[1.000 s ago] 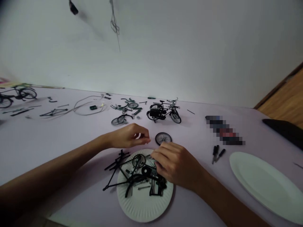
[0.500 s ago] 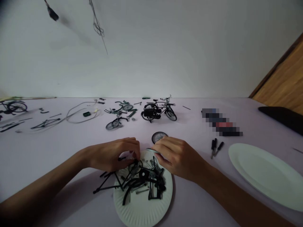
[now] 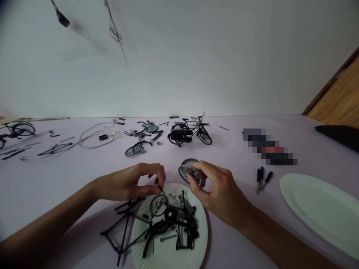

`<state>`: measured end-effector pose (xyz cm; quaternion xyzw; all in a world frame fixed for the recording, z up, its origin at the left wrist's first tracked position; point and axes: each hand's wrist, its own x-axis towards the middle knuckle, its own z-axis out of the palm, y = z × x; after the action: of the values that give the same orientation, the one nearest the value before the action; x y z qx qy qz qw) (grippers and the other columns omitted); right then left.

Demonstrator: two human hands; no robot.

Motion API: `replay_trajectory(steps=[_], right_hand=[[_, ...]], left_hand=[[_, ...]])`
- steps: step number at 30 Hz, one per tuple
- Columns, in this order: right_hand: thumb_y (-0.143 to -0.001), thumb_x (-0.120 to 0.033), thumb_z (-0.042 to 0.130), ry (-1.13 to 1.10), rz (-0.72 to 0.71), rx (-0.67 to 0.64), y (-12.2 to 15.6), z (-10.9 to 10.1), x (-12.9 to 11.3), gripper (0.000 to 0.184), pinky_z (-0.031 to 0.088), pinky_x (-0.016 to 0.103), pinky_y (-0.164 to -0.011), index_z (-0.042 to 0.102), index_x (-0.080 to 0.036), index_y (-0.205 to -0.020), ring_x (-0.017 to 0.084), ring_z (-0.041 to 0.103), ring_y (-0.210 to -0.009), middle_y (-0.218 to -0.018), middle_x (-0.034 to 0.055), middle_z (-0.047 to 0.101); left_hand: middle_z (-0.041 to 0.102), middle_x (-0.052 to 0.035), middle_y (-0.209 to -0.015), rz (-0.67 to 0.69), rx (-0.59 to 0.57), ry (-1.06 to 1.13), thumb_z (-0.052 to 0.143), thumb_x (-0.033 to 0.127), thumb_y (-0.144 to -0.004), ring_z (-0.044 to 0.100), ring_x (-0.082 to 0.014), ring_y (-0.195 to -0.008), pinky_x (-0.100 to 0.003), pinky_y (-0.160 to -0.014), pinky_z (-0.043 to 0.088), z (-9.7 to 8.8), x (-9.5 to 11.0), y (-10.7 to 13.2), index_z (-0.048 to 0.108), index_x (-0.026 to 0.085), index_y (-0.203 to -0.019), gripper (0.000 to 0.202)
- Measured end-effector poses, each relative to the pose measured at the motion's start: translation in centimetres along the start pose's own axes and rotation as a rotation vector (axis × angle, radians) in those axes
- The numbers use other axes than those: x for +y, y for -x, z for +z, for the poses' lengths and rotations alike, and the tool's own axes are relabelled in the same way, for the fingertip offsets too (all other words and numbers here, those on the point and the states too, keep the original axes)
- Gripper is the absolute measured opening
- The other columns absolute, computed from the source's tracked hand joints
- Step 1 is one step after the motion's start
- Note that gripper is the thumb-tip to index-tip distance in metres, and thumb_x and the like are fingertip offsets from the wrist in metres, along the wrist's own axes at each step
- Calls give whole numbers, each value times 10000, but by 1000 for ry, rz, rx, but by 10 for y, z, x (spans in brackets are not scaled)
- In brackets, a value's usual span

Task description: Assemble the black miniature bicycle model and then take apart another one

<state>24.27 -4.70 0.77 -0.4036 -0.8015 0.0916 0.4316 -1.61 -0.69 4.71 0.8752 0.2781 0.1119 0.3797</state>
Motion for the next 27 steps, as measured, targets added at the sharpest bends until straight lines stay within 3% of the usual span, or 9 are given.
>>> replay_trajectory(steps=[3, 7, 10, 15, 18, 21, 23, 27], right_hand=[[-901, -221, 610, -144, 225, -27, -1, -1, -3, 37, 494, 215, -596, 608, -220, -939, 109, 595, -632, -737, -32, 639], [-913, -325, 610, -414, 509, -91, -5, -2, 0, 216, 479, 197, -488, 576, -234, -1106, 103, 559, -551, -673, -52, 585], [-913, -418, 609, -642, 638, -218, -8, -1, 3, 237, 435, 189, -400, 584, -205, -1013, 81, 501, -428, -587, -73, 524], [-934, -486, 567, -913, 783, -494, -10, -10, 0, 293, 439, 197, -389, 576, -197, -980, 117, 589, -462, -616, -38, 598], [-934, -467, 585, -922, 795, -546, -13, -17, -7, 296, 410, 176, -430, 623, -174, -947, 71, 533, -500, -689, -31, 604], [-940, -424, 600, -792, 691, -565, -14, -17, -17, 263, 447, 199, -633, 645, -167, -915, 89, 580, -682, -785, -5, 671], [-930, -413, 618, -654, 619, -601, -12, -14, -23, 224, 444, 233, -716, 647, -191, -949, 120, 607, -760, -795, -7, 699], [-915, -483, 606, -394, 538, -573, -2, -7, -32, 260, 461, 286, -707, 610, -231, -977, 160, 642, -754, -838, -7, 700]], left_hand=[[653, -11, -915, -25, 65, 40, 585, 306, -956, 528, -135, -825, -280, -807, 409, 2, -5, -3, 611, 168, -942, 141], [636, -18, -925, -8, 156, 62, 539, 319, -983, 532, -138, -838, -279, -790, 415, 9, -11, -7, 600, 164, -938, 173], [629, -15, -915, 66, 223, 14, 529, 274, -991, 546, -129, -822, -274, -785, 421, 17, -10, -8, 582, 165, -951, 128], [637, -29, -901, 265, 363, -296, 551, 206, -983, 555, -139, -823, -293, -766, 403, 27, -4, -9, 557, 156, -970, 52], [641, -33, -841, 410, 437, -457, 561, 162, -973, 557, -140, -764, -305, -716, 377, 31, -1, -10, 536, 144, -961, 33], [635, -35, -803, 480, 512, -506, 571, 129, -959, 550, -138, -726, -301, -679, 367, 35, 3, -12, 523, 138, -952, 50], [633, -34, -794, 513, 560, -480, 573, 129, -959, 549, -135, -713, -298, -670, 371, 39, 6, -12, 516, 140, -949, 58], [633, -40, -836, 533, 611, -291, 548, 153, -976, 560, -135, -738, -299, -695, 412, 47, 12, -11, 511, 157, -965, 40]])
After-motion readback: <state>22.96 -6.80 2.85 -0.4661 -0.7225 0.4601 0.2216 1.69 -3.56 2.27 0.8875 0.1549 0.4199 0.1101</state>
